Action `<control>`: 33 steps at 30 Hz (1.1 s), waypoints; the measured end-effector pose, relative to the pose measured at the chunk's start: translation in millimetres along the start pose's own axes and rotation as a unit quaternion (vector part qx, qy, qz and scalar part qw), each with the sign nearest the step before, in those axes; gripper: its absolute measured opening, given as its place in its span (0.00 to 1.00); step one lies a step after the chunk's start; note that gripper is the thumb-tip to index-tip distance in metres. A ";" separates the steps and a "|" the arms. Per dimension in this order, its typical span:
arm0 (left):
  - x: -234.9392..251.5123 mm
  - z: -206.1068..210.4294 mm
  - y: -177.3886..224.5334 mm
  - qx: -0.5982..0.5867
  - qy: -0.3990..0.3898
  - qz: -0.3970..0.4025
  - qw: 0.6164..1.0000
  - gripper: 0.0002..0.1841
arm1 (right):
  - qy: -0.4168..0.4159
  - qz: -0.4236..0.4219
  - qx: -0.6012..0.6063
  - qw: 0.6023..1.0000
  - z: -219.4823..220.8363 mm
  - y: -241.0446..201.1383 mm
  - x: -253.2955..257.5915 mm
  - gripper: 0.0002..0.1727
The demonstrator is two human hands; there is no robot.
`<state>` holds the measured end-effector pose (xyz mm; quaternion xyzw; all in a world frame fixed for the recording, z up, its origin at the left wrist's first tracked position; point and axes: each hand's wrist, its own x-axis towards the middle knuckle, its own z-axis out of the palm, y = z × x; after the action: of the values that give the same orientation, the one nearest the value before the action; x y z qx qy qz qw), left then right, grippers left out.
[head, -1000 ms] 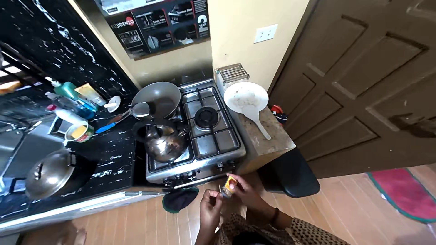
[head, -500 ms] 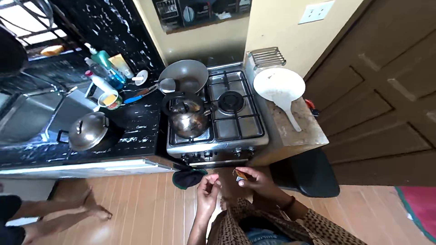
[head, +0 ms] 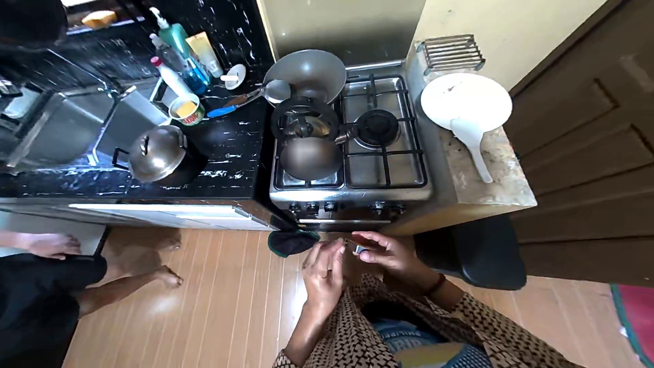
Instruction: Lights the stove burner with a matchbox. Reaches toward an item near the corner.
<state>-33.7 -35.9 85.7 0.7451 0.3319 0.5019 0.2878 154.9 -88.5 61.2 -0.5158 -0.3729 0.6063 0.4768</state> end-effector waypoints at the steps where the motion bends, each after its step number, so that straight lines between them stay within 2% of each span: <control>1: -0.8 1.5 -3.1 0.033 -0.006 0.015 0.999 0.09 | -0.002 0.002 0.003 1.000 1.6 -1.6 1.1 0.36; 4: -6.4 3.9 -18.4 0.075 -0.014 -0.007 0.997 0.09 | 0.003 0.025 0.002 1.000 6.3 -8.0 3.0 0.36; 7: 6.3 -10.2 0.5 0.057 0.017 -0.004 0.998 0.09 | 0.010 0.035 0.001 0.999 6.2 -9.8 7.4 0.36; 9: 4.7 -8.7 3.9 0.076 -0.011 -0.010 0.997 0.09 | 0.013 0.033 0.008 0.999 6.9 -8.9 6.9 0.37; 12: -11.6 1.0 -31.3 0.086 -0.049 -0.110 0.989 0.09 | 0.013 0.025 -0.001 1.000 8.4 -10.9 10.7 0.39; 15: -0.5 -10.1 -30.9 0.029 0.001 -0.140 0.990 0.10 | 0.018 0.029 -0.005 0.999 7.4 -3.5 11.9 0.39; 17: 14.1 -14.0 -33.5 -0.015 0.033 -0.173 0.984 0.10 | 0.004 0.039 0.017 0.999 3.6 8.0 17.8 0.35; 20: 29.4 -22.5 -62.9 -0.103 0.096 -0.309 0.941 0.08 | -0.011 0.106 0.160 0.981 6.7 24.6 33.6 0.20; 23: 42.0 -26.5 -96.7 -0.155 0.146 -0.410 0.887 0.05 | 0.052 0.231 0.297 0.925 15.2 36.4 54.3 0.27; 25: 52.9 -26.5 -107.7 -0.181 0.158 -0.461 0.854 0.04 | 0.114 0.304 0.317 0.891 27.2 45.7 74.1 0.22; 28: 68.5 -28.6 -108.3 -0.182 0.167 -0.505 0.827 0.06 | 0.108 0.317 0.292 0.896 41.6 74.0 104.7 0.15; 33: 69.5 -43.9 -90.9 -0.134 0.176 -0.522 0.824 0.06 | 0.115 0.296 0.272 0.908 62.7 104.2 157.0 0.24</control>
<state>-74.5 78.5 69.7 0.3133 0.6458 0.4390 0.5404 71.2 37.3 -67.6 -0.5192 0.0339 0.7337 0.4369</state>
